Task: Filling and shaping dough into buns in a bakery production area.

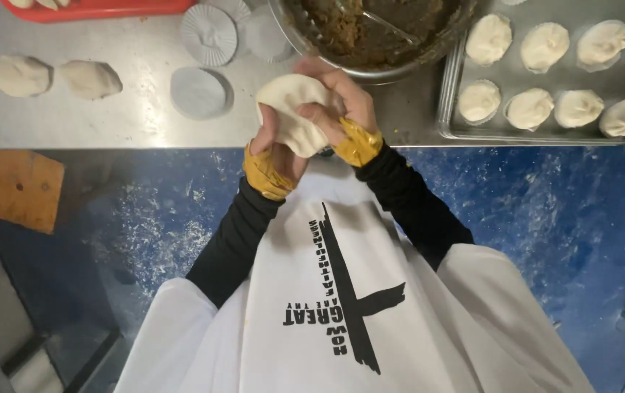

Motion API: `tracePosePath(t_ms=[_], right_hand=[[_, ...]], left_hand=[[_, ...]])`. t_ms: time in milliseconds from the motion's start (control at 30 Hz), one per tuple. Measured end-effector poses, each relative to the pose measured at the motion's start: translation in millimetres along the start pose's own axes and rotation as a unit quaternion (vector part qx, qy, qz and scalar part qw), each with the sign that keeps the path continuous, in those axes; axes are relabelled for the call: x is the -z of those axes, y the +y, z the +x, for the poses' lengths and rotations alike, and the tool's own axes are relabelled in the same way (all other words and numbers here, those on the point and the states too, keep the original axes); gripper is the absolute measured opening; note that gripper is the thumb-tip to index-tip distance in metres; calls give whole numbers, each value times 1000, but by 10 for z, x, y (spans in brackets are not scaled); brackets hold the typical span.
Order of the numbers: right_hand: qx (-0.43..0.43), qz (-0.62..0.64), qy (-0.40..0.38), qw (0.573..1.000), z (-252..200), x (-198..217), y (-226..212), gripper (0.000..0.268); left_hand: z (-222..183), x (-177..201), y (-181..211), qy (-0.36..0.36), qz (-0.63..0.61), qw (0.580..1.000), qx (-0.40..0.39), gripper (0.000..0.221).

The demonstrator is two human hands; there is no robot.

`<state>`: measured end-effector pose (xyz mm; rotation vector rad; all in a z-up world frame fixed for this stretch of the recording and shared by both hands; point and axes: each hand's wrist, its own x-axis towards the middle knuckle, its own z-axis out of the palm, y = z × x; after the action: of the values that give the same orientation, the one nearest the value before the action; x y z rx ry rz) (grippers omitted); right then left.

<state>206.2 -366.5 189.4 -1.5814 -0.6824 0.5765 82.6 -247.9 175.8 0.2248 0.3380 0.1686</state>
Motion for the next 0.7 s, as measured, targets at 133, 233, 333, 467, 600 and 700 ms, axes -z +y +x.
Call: tracePosePath(t_ms=[133,233,333,467,600,700], right_hand=[[88,-69,52,992,17,-297,-205,34],[88,-91,78,989,223,-456,-430,35],[35,-97,21,994,532,-536,-606,34],[-23,-205,48,977,692,-723,-540,28],[41,-218,142,965,778,-884,-449,30],[-57,-37,133,989,734,-853,-58,26]], left_hand=[[150,23,408,-74,44,996,-38,85],[154,-108,784,-90,88,986,-110,99],[144,-25,1010,-155,-36,987,-23,95],[202,181,1062,-58,87,994,27,52],[268,137,1252,32,55,995,81,38],[265,276,1349,85,15,987,132,39]])
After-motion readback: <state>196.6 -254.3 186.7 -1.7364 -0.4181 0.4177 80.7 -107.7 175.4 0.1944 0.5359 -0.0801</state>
